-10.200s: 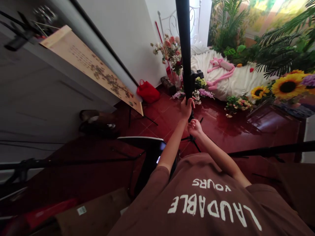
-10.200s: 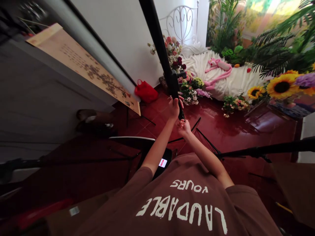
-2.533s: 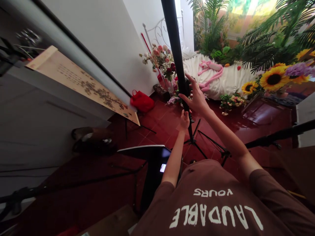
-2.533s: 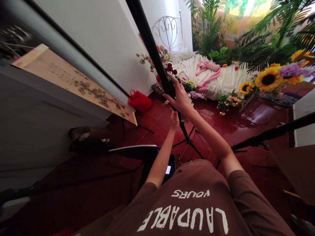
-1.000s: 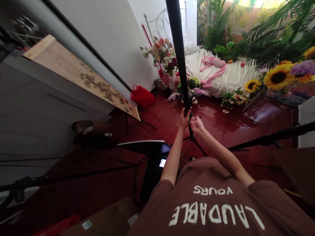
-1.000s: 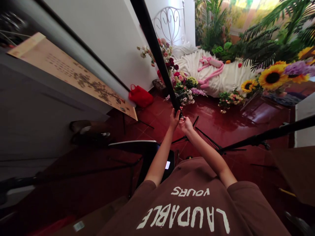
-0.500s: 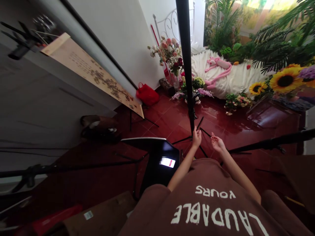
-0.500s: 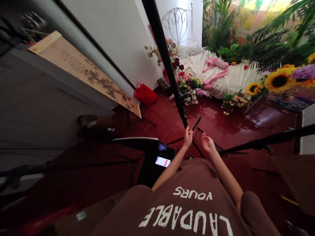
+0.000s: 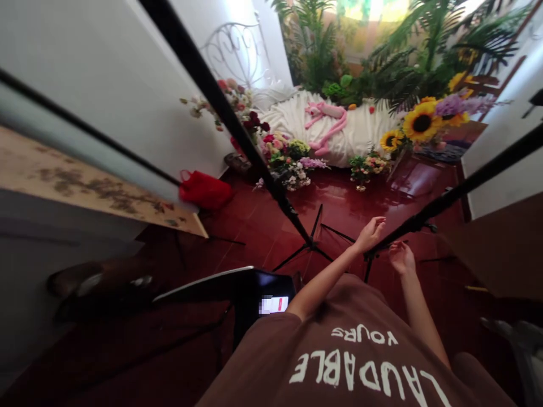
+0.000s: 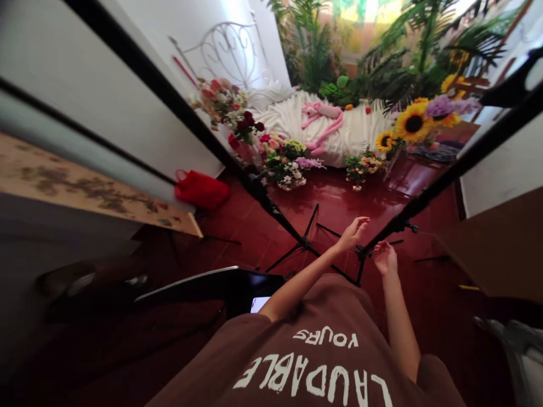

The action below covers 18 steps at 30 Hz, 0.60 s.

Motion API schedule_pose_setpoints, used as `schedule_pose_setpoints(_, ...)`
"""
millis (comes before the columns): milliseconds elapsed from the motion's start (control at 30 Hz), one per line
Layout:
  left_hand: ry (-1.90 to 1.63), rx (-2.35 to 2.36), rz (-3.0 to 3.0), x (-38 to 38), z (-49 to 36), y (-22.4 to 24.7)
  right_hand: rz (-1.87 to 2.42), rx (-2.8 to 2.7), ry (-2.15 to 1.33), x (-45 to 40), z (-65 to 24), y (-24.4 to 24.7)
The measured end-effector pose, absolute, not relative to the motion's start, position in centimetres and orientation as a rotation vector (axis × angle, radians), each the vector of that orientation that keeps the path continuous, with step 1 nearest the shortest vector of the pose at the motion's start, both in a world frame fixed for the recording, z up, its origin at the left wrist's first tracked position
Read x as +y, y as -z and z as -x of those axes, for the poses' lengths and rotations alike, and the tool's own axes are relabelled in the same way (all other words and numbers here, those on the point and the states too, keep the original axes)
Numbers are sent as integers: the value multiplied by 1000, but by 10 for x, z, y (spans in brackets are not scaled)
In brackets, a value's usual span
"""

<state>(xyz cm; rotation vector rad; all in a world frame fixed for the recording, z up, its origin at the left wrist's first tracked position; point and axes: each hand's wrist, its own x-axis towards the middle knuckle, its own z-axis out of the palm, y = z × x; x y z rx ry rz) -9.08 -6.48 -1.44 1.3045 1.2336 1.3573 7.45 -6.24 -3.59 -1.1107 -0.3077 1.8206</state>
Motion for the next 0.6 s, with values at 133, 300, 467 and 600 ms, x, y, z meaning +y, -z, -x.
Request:
schedule_pose_setpoints(133,-1327,1065,-1474,-36,56,-9,1126,-571,-1589,-44,-111,8)
schedule_pose_setpoints(300,-1350,958,-1552,-10,22,-15,1285,-958,-1492,-12,-151,-21)
schedule_pose_setpoints(467,-1315,1022,-1587,3,10,-12,1247,-1288,-1589,7,-173,-39)
schedule_pose_setpoints(600,-1329,1068,-1640,4,9,-10,1269,-1474,-1286,8,-177,-39)
